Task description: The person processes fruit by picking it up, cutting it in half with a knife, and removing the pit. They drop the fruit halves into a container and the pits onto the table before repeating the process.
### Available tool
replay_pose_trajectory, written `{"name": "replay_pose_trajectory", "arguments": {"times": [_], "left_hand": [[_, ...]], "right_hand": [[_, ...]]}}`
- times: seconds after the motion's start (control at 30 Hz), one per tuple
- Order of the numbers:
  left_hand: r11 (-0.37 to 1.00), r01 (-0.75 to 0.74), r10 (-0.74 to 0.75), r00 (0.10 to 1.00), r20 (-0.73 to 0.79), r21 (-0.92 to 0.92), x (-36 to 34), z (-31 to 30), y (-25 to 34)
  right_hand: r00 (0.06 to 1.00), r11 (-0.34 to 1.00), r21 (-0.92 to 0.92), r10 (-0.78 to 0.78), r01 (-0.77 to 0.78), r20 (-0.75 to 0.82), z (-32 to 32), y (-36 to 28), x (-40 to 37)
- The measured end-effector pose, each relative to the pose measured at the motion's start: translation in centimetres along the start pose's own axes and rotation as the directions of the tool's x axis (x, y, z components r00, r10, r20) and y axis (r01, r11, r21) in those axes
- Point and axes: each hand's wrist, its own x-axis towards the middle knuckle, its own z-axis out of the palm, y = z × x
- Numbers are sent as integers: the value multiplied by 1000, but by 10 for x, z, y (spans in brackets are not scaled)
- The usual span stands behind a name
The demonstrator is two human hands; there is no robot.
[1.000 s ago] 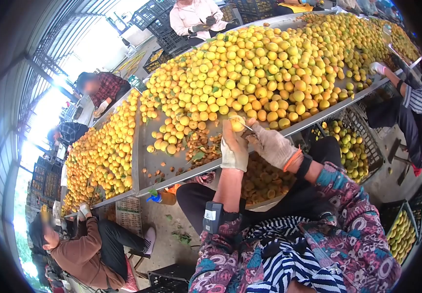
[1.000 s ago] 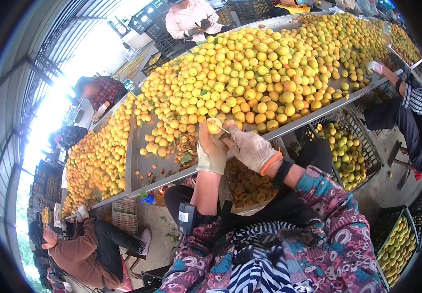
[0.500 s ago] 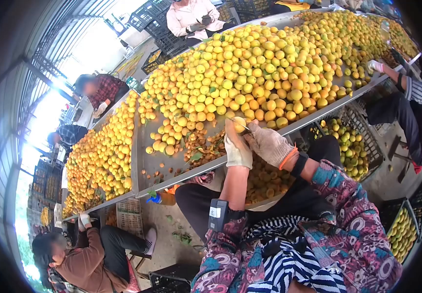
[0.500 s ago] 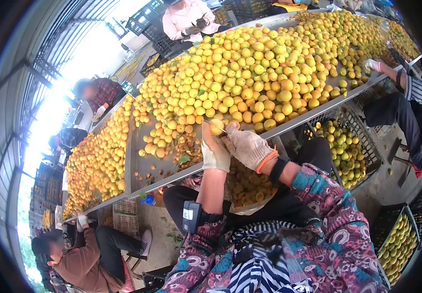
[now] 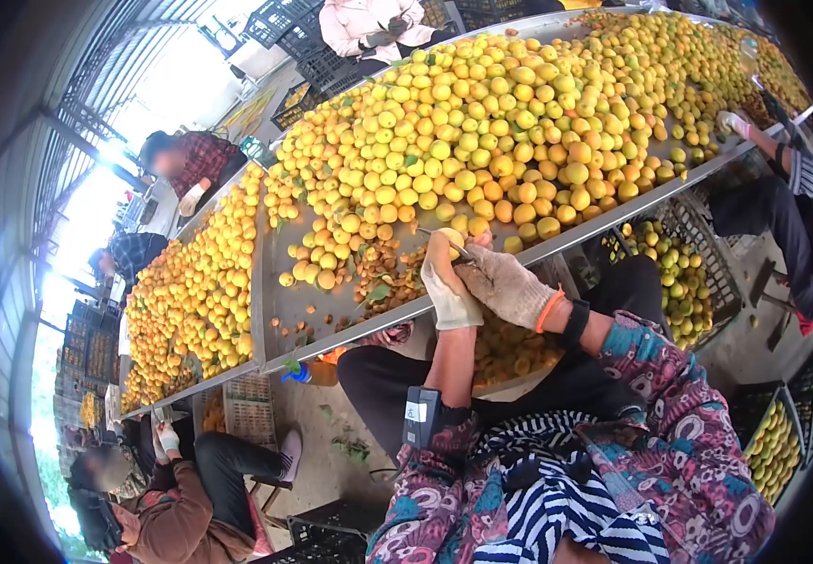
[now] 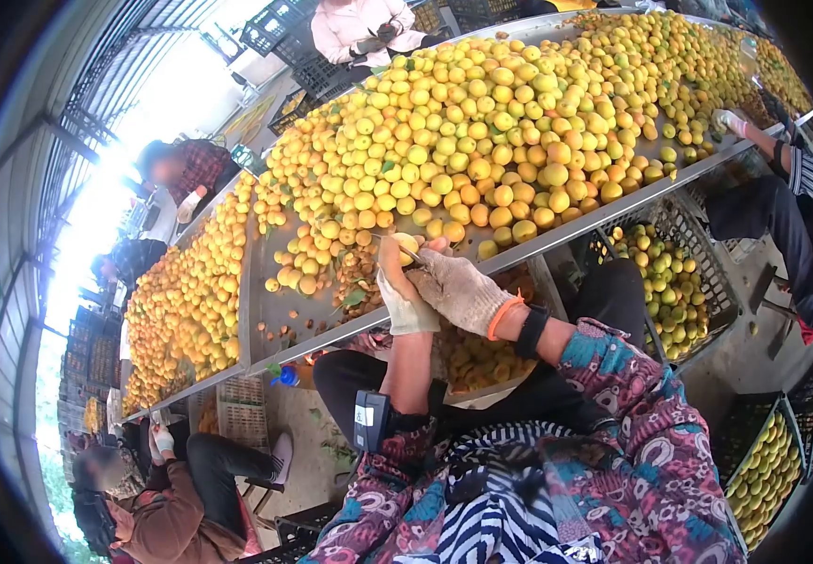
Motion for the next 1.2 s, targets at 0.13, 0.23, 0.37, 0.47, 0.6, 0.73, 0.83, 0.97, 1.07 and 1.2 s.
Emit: {"name": "replay_pose_trajectory", "arguments": {"times": [0.13,0.23,0.37,0.47,0.6,0.73,0.83,0.97,1.07,1.2], "left_hand": [[990,8,-14,999,-46,-142,-4,-3,-3],[982,8,-17,999,-47,-188,-6,-5,-4],[995,-18,13,999,-52,-99,-6,-7,-5],[1000,-8,8,998,-60,-12,-7,-7,0],[1000,5,-5,1000,-3,-25,-7,-16,-7],[999,-6,6,1000,6,-48,-10,-20,-10],[999,-52,51,995,91,12,-2,-27,-13],[993,31,-44,993,113,116,12,-36,-9],[961,-14,-45,978,203,277,10,-38,-10],[958,-125,45,955,292,259,3,-42,-8]], "right_hand": [[995,985,149,87,-92,40,4,-8,0],[997,979,190,75,-74,2,13,-2,-1],[995,961,271,77,-58,-59,23,3,-7],[986,936,320,166,-148,-32,29,11,-8],[976,841,503,216,-201,29,28,1,-8],[810,675,450,459,-585,366,-9,-37,2],[890,839,319,364,-441,274,-12,-33,1],[966,938,269,248,-219,-79,-1,6,5],[947,963,-9,262,-268,-186,-20,-29,16],[965,963,96,257,-251,-54,-18,-16,31]]}}
